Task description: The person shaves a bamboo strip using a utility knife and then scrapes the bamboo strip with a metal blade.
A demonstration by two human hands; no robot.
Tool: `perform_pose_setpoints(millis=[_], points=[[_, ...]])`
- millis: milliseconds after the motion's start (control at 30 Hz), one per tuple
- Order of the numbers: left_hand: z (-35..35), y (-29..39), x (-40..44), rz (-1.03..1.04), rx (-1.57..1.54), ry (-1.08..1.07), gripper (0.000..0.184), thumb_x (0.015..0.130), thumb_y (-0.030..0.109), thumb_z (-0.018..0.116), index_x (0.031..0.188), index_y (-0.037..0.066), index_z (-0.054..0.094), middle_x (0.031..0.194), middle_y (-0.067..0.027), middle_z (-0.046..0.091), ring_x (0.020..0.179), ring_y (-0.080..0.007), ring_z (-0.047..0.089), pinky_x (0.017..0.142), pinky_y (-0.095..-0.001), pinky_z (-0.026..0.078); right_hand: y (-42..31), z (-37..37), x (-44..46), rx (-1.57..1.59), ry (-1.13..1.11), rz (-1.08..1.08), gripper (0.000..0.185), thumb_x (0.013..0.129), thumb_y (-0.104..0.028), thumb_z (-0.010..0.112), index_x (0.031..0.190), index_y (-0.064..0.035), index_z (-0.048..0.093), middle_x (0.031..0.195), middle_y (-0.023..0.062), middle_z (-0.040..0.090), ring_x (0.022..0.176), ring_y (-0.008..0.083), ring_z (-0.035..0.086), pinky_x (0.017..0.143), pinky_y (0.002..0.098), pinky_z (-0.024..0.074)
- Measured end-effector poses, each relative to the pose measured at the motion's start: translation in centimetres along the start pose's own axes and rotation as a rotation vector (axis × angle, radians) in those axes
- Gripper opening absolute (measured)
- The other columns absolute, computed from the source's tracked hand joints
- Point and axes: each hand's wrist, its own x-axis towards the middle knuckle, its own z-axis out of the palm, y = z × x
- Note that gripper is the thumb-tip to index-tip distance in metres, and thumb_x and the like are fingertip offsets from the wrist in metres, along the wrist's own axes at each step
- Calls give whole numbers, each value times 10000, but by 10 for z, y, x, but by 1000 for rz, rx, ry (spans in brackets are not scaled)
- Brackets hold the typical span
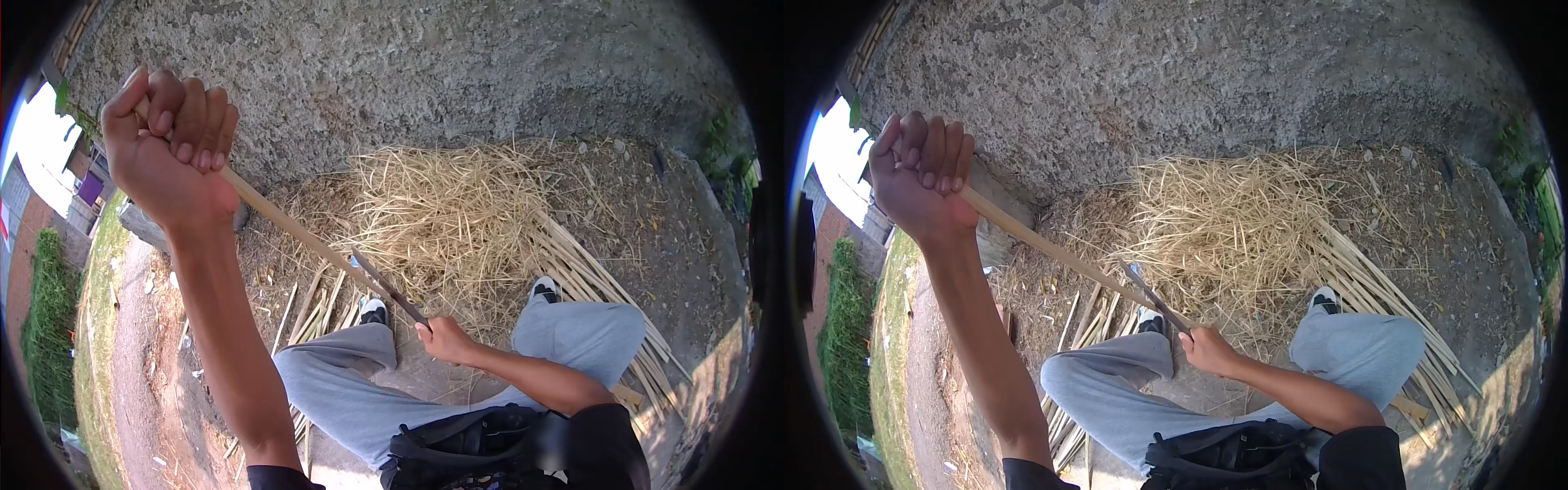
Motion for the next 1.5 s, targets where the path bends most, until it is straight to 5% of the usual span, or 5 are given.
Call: perform_pose_setpoints(millis=[133,367,1033,1233,1500], points=[[-33,6,-6,28,9,28,371,949,215,387,586,152,343,433,24,270,362,-82,236,325,-217,231,-64,-50,13,48,-276,467,363,974,-220,484,815,73,628,579,234,573,516,393,588,513,437,447],[-19,7,-7,30,12,63,384,944,243,389,575,157,322,423,22,271,349,-89,199,317,-234,209,-47,-12,11,68,62,-139,365,964,-246,511,795,53,632,554,204,558,517,346,611,530,432,446],[-85,18,-7,-49,-40,-57,359,968,202,388,614,151,353,448,34,272,370,-76,254,348,-215,261,66,16,6,-163,-271,427,406,953,-249,526,724,71,622,636,281,595,602,410,638,560,482,478],[-70,19,-4,-48,-74,-130,359,978,200,381,623,156,351,454,43,278,373,-72,254,357,-217,257,42,28,-9,45,0,-31,380,960,-247,521,814,79,654,657,285,618,654,467,635,635,510,509],[-48,15,-3,-23,-133,-243,358,975,200,398,622,157,354,449,48,275,363,-71,252,360,-210,260,172,51,-21,-444,-135,400,374,924,-239,528,830,101,655,737,285,648,710,408,673,675,504,514]])
